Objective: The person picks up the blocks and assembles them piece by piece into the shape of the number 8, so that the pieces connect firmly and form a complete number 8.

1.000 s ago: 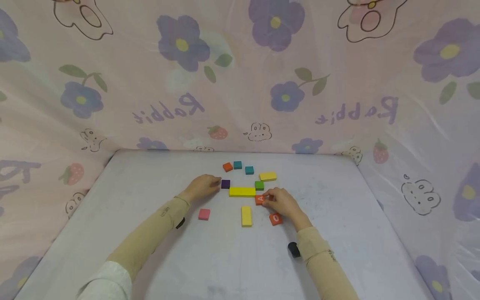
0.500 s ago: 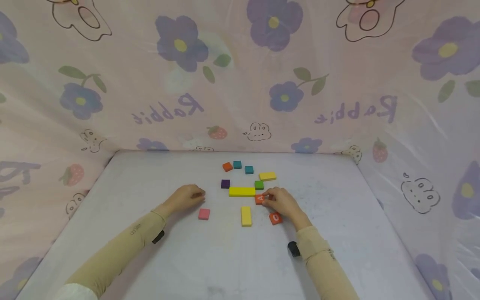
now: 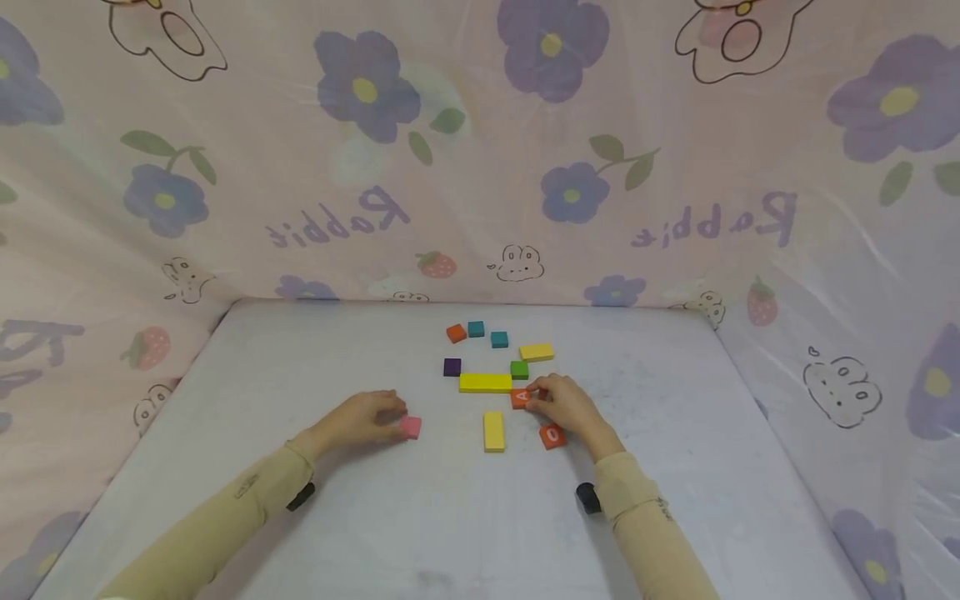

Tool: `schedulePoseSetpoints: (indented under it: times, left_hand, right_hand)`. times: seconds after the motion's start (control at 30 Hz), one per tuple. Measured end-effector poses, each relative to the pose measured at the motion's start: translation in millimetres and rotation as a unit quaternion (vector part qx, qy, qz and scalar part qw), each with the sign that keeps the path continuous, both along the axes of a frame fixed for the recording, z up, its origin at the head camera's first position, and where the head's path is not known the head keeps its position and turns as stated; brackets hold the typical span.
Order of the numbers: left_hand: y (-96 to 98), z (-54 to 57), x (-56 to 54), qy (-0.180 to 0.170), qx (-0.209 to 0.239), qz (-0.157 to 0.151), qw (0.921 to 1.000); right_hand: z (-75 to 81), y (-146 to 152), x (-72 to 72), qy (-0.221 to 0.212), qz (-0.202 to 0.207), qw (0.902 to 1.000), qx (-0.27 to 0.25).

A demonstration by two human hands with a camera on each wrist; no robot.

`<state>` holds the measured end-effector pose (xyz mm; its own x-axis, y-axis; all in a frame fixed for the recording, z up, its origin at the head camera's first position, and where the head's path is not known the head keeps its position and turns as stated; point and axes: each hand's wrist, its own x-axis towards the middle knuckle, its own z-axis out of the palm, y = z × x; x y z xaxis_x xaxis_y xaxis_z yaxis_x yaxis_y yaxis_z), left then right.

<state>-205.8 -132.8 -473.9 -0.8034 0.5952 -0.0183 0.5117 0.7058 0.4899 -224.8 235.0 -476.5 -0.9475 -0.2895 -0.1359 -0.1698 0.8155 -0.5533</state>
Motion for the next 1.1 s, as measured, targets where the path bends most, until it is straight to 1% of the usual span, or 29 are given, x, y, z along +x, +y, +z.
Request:
schedulePoseSetpoints:
  times: [0.17, 0.37, 0.5, 0.6, 0.7, 0.77, 0.83, 0.97, 1.1]
  left_hand:
    - [-2.5, -1.5, 2.8, 0.037, -0.004, -0.024, 0.999]
    - [-1.9, -5.7, 4.7, 0.077, -0.003, -0.038, 0.9963]
    - [0.0, -8.9, 4.9, 0.12, -0.01, -0.048, 0.9915]
    - [1.5, -10.1, 4.2, 0.154, -0.013, -0.049, 0.9867]
    - [3.6, -10.4, 2.9, 0.171, -0.017, -0.044, 0.9842]
    - [5.6, -10.4, 1.8, 0.174, -0.022, -0.039, 0.9838]
    - [8.1, -10.2, 0.9, 0.175, -0.029, -0.035, 0.9835]
    - [13.9, -7.0, -0.4, 0.176, -0.042, -0.03, 0.9829]
    - [21.0, -3.2, -3.5, 0.164, -0.063, -0.025, 0.9841]
  right_hand:
    - [-0.3, 1, -0.9, 0.002, 0.001, 1.0, 0.001]
    - [-2.9, 1, -1.7, 0.001, -0.002, 1.0, 0.001]
    - [-3.3, 1, -1.0, 0.001, -0.003, 1.0, -0.004]
    - [-4.4, 2, 0.1, 0.014, 0.002, 0.9999, -0.009]
    - [-3.1, 2, 0.9, 0.013, 0.0, 0.9999, -0.006]
    - [-1.9, 1, 0.9, 0.009, -0.005, 0.9999, -0.003]
    - [-0.4, 1, 0.5, -0.005, -0.011, 0.9999, 0.0]
    - [-0.9, 0, -0.4, -0.007, -0.013, 0.9999, 0.002]
    - [-0.6, 0, -0.4, -0.008, -0.01, 0.9999, 0.001]
